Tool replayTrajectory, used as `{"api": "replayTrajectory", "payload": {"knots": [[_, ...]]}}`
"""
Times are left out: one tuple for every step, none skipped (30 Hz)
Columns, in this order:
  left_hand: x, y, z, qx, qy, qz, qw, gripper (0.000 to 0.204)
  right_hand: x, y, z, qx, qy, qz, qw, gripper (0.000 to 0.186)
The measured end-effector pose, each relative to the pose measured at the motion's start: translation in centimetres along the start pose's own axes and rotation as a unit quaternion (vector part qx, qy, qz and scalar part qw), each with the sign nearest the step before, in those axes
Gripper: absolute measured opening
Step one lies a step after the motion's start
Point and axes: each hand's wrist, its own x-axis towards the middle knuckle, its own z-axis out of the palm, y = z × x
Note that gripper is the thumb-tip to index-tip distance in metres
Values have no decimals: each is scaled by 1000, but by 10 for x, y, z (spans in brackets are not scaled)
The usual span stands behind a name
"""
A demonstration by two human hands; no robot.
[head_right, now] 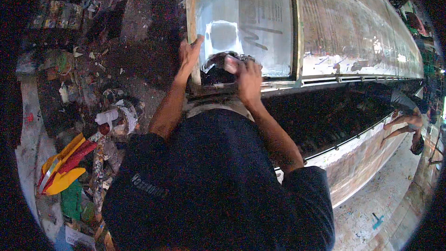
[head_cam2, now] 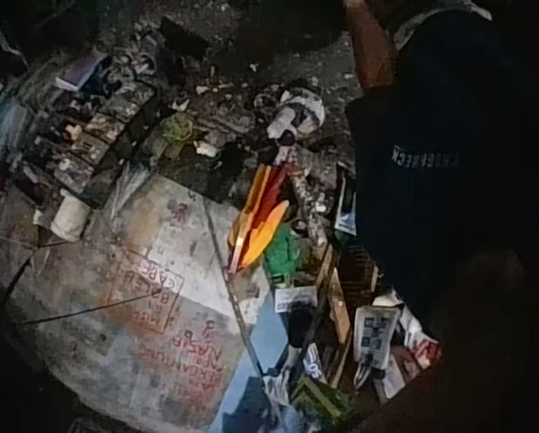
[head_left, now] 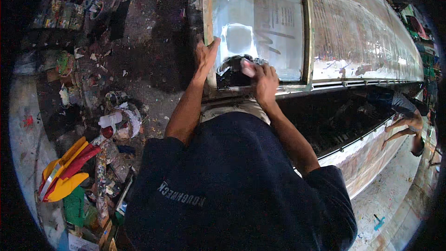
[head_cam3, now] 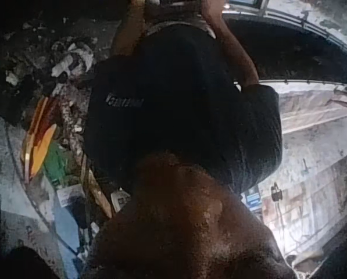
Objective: The person performs a screen printing task by pouring black ink from a container onto a screen frame, spreading it across the mesh using a squeegee, lifting the frame to check the print on a plastic sheet, and then cleaning the squeegee and repeating the process on another sheet.
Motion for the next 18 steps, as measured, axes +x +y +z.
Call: {"api": "replayTrajectory", "payload": {"knots": [[0, 0, 0, -18, -2, 4, 1000, 65, 5, -6, 8, -2, 39, 1, 999, 26], [1, 0, 1, -36, -5, 8, 999, 66, 6, -12, 16, -1, 3, -43, 999, 27], [2, -1, 2, -37, -7, 9, 999, 66, 9, -15, 22, -85, -29, -120, 989, 30], [4, -2, 3, -29, -6, -5, 1000, 67, 10, -16, 26, -81, -52, -124, 988, 32], [6, -3, 4, -23, -4, -18, 1000, 68, 11, -13, 27, -84, -74, -151, 982, 33], [8, -5, 6, -16, -2, -34, 999, 70, 10, -6, 26, -83, -76, -156, 981, 33], [9, -8, 8, -18, -2, -35, 999, 70, 6, 4, 20, -92, -75, -207, 971, 34], [11, -12, 10, -51, -8, -26, 998, 72, 4, 15, 13, -99, -72, -249, 961, 35], [12, -17, 12, -82, -13, -18, 996, 74, 0, 29, 4, -101, -75, -263, 957, 35], [15, -22, 14, -84, -10, -19, 996, 74, -2, 42, -6, -87, -78, -244, 963, 38], [18, -27, 18, -57, 5, -24, 998, 75, -4, 50, -13, -71, -94, -230, 966, 42], [20, -31, 20, -29, 16, -35, 999, 76, -5, 54, -18, -81, -77, -180, 977, 44], [22, -35, 22, -30, 21, -31, 999, 76, -5, 53, -21, -94, -62, -126, 986, 46], [24, -36, 25, -8, 38, -23, 999, 76, -4, 48, -20, -111, -76, -53, 989, 46], [25, -36, 26, 18, 39, -28, 999, 77, -1, 39, -17, -101, -63, -75, 990, 46], [25, -35, 26, 13, 52, -14, 998, 77, 0, 23, -9, -87, -28, -48, 995, 44], [26, -33, 25, 18, 58, -3, 998, 78, 3, 5, 2, -79, -7, 10, 997, 42], [25, -29, 23, 24, 64, 9, 998, 78, 4, -7, 5, 35, 4, -34, 999, 41]]}}
